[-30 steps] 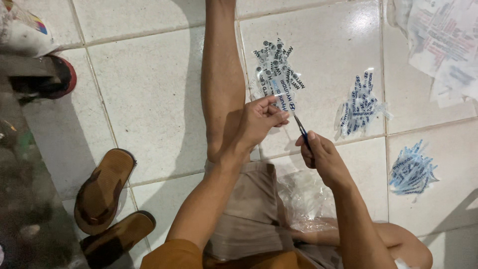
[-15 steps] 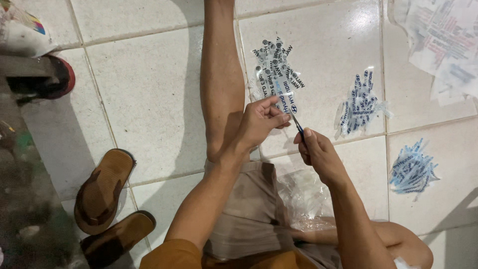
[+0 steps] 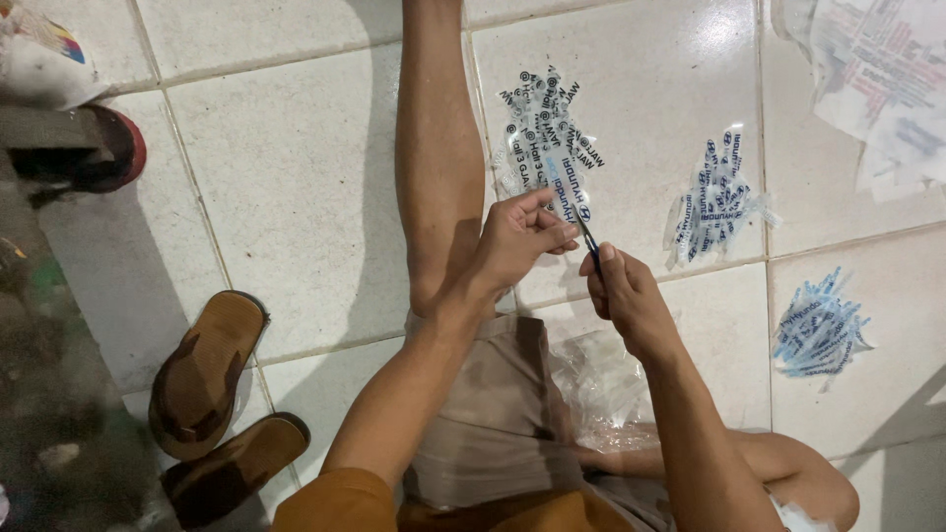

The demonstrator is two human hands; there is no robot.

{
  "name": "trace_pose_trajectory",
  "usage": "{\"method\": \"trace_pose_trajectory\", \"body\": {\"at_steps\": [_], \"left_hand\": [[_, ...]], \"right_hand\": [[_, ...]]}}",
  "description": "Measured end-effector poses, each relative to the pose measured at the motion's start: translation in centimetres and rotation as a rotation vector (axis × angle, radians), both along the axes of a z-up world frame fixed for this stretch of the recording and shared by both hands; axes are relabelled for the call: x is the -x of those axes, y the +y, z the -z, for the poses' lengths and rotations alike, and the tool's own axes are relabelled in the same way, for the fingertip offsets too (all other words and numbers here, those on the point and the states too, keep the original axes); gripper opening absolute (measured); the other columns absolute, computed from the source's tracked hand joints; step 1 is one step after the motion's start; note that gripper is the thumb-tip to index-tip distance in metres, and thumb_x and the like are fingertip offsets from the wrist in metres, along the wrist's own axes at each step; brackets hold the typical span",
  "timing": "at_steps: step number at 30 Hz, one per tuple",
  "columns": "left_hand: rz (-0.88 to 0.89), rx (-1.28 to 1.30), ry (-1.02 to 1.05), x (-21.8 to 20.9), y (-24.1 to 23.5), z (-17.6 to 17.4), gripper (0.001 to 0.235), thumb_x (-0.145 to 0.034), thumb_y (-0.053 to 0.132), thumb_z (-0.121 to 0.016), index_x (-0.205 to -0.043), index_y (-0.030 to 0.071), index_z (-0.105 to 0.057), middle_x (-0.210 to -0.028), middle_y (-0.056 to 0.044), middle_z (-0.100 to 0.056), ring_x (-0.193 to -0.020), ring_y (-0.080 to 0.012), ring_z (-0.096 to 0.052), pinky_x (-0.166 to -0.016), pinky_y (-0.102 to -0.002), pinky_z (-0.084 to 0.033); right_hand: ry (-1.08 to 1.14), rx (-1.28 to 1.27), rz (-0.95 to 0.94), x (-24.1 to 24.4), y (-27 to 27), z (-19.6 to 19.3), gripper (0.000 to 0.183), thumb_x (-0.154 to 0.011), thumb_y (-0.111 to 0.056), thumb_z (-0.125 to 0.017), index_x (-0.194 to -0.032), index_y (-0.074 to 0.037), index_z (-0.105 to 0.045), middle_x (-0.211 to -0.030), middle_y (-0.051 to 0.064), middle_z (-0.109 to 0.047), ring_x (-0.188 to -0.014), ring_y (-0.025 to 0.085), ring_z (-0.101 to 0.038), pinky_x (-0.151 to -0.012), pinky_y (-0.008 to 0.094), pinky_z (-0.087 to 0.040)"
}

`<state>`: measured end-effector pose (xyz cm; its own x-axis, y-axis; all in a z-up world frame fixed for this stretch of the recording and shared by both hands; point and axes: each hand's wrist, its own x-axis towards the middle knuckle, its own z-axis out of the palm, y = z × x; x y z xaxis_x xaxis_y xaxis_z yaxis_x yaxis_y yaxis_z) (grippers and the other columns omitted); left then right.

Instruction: The person sits on a tiled floor and uses scissors to cut small, circular stickers from a larger plastic sheet. The cut stickers are placed in piles on the floor, and the person repeatedly handles the sheet to continue cutting.

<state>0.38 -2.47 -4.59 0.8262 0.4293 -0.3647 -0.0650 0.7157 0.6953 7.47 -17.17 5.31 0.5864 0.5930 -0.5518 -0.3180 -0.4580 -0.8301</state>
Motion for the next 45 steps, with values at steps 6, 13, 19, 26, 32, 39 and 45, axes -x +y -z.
{"method": "trace_pose_trajectory", "body": {"at_steps": [6,13,19,26,32,39,45], "left_hand": [[-0.008,0.030,0.014,-0.2,-0.2,-0.5,0.060,-0.080,-0.002,-0.085,-0.131,-0.009,-0.056,-0.083,-0.025,-0.072,-0.069,-0.0316,-0.076,-0.062,-0.033,-0.067],[0.019,0.113,0.059,0.1,-0.8,-0.4,0.074,-0.078,0.001,-0.088,-0.139,-0.009,-0.049,-0.082,-0.021,-0.073,-0.063,-0.0256,-0.075,-0.057,-0.029,-0.066],[0.062,0.059,0.084,0.2,-0.6,-0.6,0.079,-0.076,0.005,-0.089,-0.141,-0.008,-0.048,-0.081,-0.016,-0.074,-0.058,-0.0196,-0.073,-0.054,-0.025,-0.063],[0.099,-0.078,0.057,0.3,0.0,-3.2,0.077,-0.074,0.009,-0.090,-0.140,-0.007,-0.052,-0.083,-0.015,-0.075,-0.062,-0.0150,-0.072,-0.053,-0.020,-0.059],[-0.010,-0.208,0.126,-0.7,1.0,-3.3,0.033,-0.084,0.022,-0.085,-0.104,0.000,-0.071,-0.075,-0.011,-0.074,-0.047,-0.0102,-0.064,-0.041,-0.017,-0.051],[-0.019,-0.360,0.033,-0.7,0.9,-3.0,0.017,-0.095,0.019,-0.074,-0.089,0.004,-0.072,-0.076,-0.012,-0.074,-0.054,-0.0061,-0.063,-0.050,-0.018,-0.053],[0.032,-0.396,0.040,-0.8,0.5,-3.9,0.015,-0.095,0.020,-0.075,-0.088,0.007,-0.072,-0.077,-0.010,-0.075,-0.059,-0.0040,-0.062,-0.054,-0.015,-0.052]], "right_hand": [[-0.010,-0.019,0.032,-0.1,0.6,0.5,0.050,-0.114,-0.034,-0.032,-0.096,0.003,-0.061,-0.063,0.000,-0.034,-0.045,0.007,-0.033,-0.038,0.019,-0.028],[-0.021,-0.007,0.051,0.2,2.0,-0.3,0.053,-0.114,-0.036,-0.031,-0.095,0.003,-0.062,-0.062,0.000,-0.033,-0.045,0.008,-0.033,-0.039,0.020,-0.029],[-0.050,0.000,0.065,-0.2,2.1,0.3,0.052,-0.114,-0.037,-0.032,-0.093,0.002,-0.061,-0.062,0.000,-0.035,-0.045,0.007,-0.034,-0.039,0.021,-0.030],[-0.081,0.005,0.042,-0.7,1.8,0.6,0.052,-0.115,-0.038,-0.032,-0.084,-0.004,-0.057,-0.060,-0.002,-0.034,-0.045,0.006,-0.031,-0.039,0.019,-0.028],[-0.069,-0.017,0.067,-0.4,1.6,-0.1,0.049,-0.114,-0.036,-0.033,-0.093,0.000,-0.059,-0.062,0.001,-0.036,-0.046,0.007,-0.033,-0.039,0.020,-0.030],[-0.074,-0.015,0.007,-0.9,0.6,0.4,0.054,-0.113,-0.041,-0.033,-0.094,0.001,-0.061,-0.061,0.001,-0.038,-0.044,0.008,-0.035,-0.038,0.021,-0.032],[-0.080,-0.015,0.020,-1.2,-0.5,0.5,0.054,-0.114,-0.035,-0.030,-0.096,0.003,-0.063,-0.060,0.001,-0.038,-0.044,0.009,-0.036,-0.038,0.022,-0.034]]}}
